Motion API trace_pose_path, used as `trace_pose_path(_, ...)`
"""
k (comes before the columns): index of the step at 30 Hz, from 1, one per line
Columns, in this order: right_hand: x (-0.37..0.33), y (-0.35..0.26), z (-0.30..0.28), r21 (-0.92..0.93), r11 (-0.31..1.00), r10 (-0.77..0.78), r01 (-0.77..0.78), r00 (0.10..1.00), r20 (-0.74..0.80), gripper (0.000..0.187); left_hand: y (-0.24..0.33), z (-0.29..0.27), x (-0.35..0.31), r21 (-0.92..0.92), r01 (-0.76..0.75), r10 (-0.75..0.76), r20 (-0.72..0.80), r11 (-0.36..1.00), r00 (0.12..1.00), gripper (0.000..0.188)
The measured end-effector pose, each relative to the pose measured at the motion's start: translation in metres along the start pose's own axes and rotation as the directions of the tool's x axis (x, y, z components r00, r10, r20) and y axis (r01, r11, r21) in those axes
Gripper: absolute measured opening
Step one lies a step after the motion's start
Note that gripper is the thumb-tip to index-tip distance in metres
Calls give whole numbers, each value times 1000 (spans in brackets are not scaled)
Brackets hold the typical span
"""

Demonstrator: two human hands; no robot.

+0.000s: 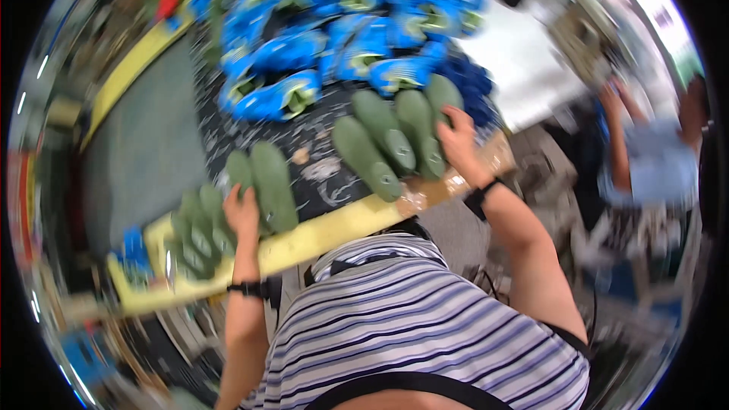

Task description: Organizing and replenishing green plastic shoe lasts on a multi-tiered rolling rack in a factory setting.

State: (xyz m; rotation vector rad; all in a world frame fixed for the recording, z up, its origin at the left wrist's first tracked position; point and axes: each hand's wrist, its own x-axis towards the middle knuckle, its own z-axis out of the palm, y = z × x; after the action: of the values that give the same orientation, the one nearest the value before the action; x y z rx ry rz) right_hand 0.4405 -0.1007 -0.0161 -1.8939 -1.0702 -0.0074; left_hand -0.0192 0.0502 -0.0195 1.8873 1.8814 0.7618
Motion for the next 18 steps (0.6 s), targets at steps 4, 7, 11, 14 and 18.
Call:
trace_pose_path(4,1,2,17,21,996,90,-89,995,-35,39,-38,-9,18,-305,-22,32,30,952,999,42)
trace_pose_path(7,-34,-15,3,-87,993,69,-85,983,-170,41,0,-25,37,-248,-170,182,28,954,983,41)
trace_pose_path(11,-101,-50,-56,-310,938,-185,155,980,-68,46,65,-25,36,-367,-312,365,82,876,928,36)
trace_pose_path(14,-155,-44,-82,-336,940,-64,58,998,-7,46,105,-17,12,-533,-349,493,152,771,857,34)
trace_pose_path(18,-222,-11,-120,-399,892,260,-211,963,71,44,142,4,-27,-584,-316,542,260,748,799,35)
